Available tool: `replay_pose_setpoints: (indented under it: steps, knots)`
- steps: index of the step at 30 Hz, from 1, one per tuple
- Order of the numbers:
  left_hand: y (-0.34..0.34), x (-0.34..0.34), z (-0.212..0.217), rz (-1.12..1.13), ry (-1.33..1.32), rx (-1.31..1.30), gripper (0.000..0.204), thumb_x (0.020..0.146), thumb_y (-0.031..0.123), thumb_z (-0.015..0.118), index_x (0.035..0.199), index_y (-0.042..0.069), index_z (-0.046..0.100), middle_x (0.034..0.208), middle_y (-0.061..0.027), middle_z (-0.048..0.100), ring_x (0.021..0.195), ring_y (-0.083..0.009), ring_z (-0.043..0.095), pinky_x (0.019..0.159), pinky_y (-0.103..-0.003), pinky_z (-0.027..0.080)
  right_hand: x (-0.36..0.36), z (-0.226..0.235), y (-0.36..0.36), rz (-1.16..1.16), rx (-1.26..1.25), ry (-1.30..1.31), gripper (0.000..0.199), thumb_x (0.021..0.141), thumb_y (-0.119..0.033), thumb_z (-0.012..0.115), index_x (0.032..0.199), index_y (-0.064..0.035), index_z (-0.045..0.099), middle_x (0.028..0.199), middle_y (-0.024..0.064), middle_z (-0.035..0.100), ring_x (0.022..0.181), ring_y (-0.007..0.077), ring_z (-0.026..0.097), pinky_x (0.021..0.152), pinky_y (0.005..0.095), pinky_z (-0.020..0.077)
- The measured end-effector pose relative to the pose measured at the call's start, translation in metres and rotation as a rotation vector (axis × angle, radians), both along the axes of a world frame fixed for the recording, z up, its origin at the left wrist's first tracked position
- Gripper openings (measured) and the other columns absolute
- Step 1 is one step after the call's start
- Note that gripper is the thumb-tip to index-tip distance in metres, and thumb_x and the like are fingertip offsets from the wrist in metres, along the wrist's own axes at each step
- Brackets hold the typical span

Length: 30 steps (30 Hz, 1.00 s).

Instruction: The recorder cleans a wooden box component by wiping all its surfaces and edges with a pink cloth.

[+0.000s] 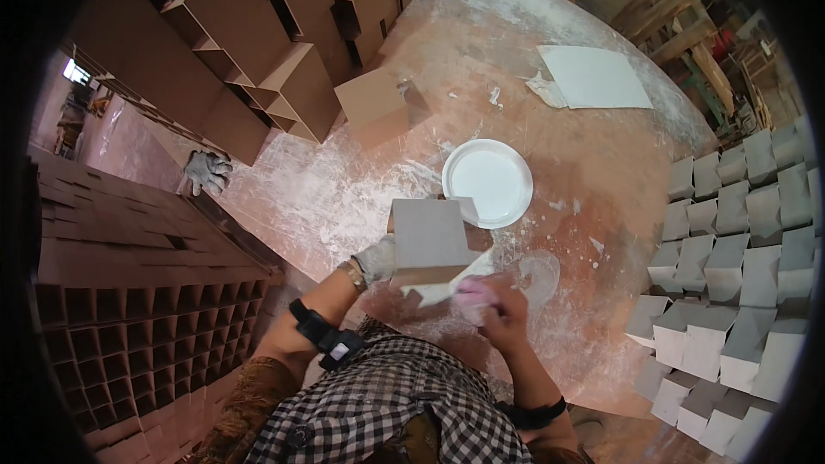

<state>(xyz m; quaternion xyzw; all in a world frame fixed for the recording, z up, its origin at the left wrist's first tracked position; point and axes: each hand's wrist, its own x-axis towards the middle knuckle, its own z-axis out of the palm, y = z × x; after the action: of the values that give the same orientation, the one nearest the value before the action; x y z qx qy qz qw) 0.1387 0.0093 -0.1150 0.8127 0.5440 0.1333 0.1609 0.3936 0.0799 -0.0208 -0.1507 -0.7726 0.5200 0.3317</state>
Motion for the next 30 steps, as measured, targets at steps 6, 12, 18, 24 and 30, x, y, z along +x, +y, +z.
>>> replay_pose_setpoints:
  steps: [6, 12, 18, 24, 30]
  knots:
    - [-0.001, -0.016, 0.017, 0.092, -0.958, -0.592, 0.033, 0.09, 0.017, 0.052, 0.12, 0.004, 0.055, 0.119, -0.0123, 0.058, 0.109, -0.0226, 0.055, 0.091, -0.031, 0.045, 0.025, -0.02, 0.0, -0.493, -0.86, 0.166, 0.026, 0.088, -0.015, 0.052, 0.107, 0.0013, 0.058, 0.101, 0.0108, 0.062, 0.084, 0.0174, 0.061, 0.076, 0.0291, 0.0493]
    - [0.015, 0.008, 0.016, 0.065, 0.277, 0.212, 0.039, 0.085, 0.021, 0.058, 0.121, 0.005, 0.055, 0.122, -0.0151, 0.056, 0.114, -0.0272, 0.053, 0.093, -0.034, 0.044, 0.011, -0.023, 0.006, -0.472, -1.178, 0.123, 0.027, 0.089, -0.011, 0.05, 0.111, 0.0041, 0.054, 0.098, 0.0094, 0.061, 0.081, 0.0166, 0.061, 0.071, 0.0291, 0.0506]
    - [0.017, 0.016, 0.016, 0.251, -0.159, -0.328, 0.042, 0.084, 0.024, 0.058, 0.121, 0.006, 0.054, 0.124, -0.0166, 0.054, 0.115, -0.0286, 0.052, 0.094, -0.034, 0.043, 0.009, -0.03, 0.007, -0.412, -0.856, -0.276, 0.027, 0.084, -0.011, 0.056, 0.108, 0.0015, 0.057, 0.094, 0.0112, 0.063, 0.078, 0.0188, 0.063, 0.069, 0.0317, 0.0508]
    - [0.022, 0.027, 0.009, 0.313, -0.251, -0.351, 0.046, 0.083, 0.032, 0.059, 0.121, 0.007, 0.054, 0.126, -0.0193, 0.051, 0.116, -0.0317, 0.051, 0.095, -0.036, 0.042, -0.036, 0.01, -0.001, -0.331, 0.308, -0.675, 0.031, 0.073, -0.011, 0.06, 0.104, -0.0054, 0.06, 0.102, 0.0194, 0.06, 0.081, 0.0365, 0.062, 0.07, 0.044, 0.05]
    - [0.027, 0.033, -0.002, 0.25, -0.254, -0.309, 0.055, 0.081, 0.037, 0.059, 0.125, 0.005, 0.05, 0.127, -0.0218, 0.049, 0.118, -0.0338, 0.048, 0.095, -0.039, 0.041, -0.075, -0.011, 0.066, -0.456, 0.285, -0.618, 0.028, 0.075, -0.012, 0.057, 0.102, -0.0057, 0.061, 0.1, 0.0205, 0.058, 0.084, 0.0402, 0.059, 0.073, 0.0473, 0.0482]
